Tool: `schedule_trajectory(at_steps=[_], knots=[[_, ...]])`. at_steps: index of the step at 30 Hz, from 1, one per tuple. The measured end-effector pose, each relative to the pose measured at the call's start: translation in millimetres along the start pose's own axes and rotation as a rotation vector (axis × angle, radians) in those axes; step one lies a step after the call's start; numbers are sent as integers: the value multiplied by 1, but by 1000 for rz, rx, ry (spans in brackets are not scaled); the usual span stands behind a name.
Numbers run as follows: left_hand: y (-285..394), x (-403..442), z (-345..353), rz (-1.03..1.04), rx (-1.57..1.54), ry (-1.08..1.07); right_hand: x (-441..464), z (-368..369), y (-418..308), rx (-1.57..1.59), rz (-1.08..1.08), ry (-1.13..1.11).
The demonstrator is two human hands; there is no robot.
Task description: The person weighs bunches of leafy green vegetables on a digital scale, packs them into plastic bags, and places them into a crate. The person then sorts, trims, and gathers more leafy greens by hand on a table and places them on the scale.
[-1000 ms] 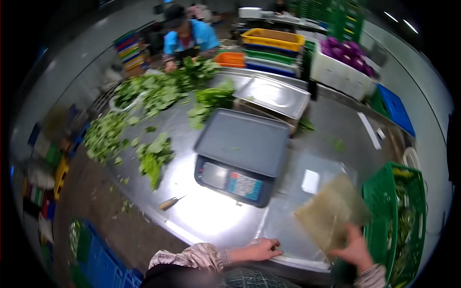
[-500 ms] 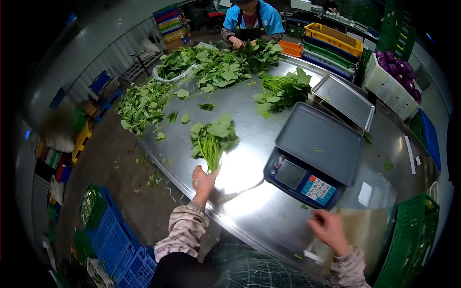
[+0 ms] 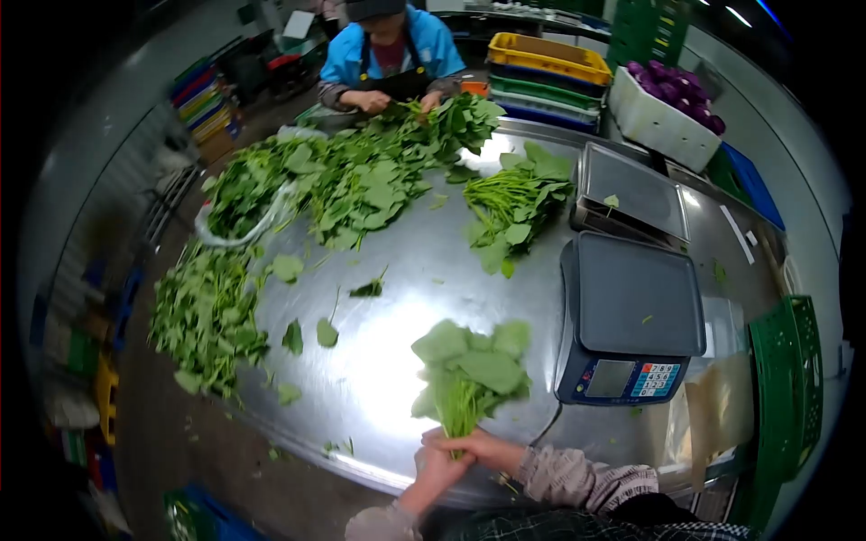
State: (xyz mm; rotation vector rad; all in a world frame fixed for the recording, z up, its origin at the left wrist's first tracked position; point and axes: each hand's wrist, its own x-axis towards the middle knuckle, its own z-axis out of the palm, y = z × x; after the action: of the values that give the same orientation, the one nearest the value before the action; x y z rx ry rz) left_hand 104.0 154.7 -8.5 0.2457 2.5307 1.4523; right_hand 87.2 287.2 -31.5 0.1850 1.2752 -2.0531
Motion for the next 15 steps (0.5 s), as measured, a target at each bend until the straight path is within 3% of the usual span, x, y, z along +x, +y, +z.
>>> schedule_trajectory(at_steps=[2,5,6,7,8,12,15], knots=[[4,23,-32,26,121,-377,2,3,-11,109,-1,102],[-9,106,-80,61,66,-519,4,-23,-40,177,-177,368],[-27,151,-87,34,214,-411,7,-31,-45,187,-216,456],[-29,192,-89,234,504,-56,10,-38,-48,200,-250,544],[-23,244,-93,487,591,36,13,-43,-50,213,-285,631],[34,414,-52,779,716,4,26,-52,-32,122,-329,722],[45,515,-2,792,879,-46,14,-37,-52,223,-218,723]])
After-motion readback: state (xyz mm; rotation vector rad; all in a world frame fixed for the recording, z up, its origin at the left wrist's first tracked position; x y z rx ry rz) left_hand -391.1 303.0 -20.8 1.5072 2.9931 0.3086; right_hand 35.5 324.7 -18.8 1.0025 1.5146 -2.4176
